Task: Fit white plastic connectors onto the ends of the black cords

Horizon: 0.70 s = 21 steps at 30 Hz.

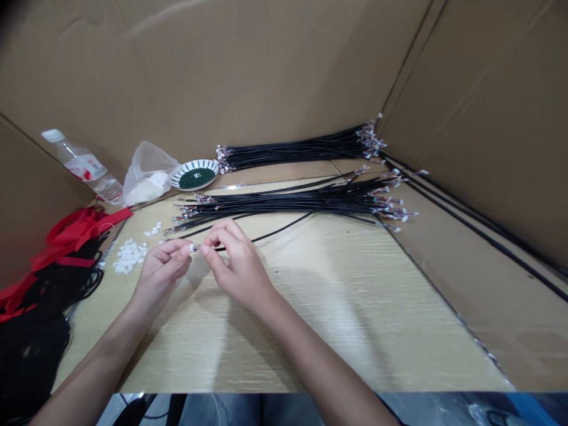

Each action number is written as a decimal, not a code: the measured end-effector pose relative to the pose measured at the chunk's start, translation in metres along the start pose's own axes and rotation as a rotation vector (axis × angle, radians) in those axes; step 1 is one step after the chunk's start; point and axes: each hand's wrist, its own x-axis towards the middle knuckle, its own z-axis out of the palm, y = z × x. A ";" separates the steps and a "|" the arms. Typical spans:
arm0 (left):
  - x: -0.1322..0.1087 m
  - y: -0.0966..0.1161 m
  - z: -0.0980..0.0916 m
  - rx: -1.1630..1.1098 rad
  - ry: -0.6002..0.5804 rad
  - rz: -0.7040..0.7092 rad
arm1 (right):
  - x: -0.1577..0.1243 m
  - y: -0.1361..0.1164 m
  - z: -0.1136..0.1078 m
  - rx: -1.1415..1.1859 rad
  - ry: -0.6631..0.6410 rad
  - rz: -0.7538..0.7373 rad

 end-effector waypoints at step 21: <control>-0.003 -0.002 0.001 -0.053 -0.009 -0.017 | 0.000 -0.002 -0.003 0.111 -0.020 0.104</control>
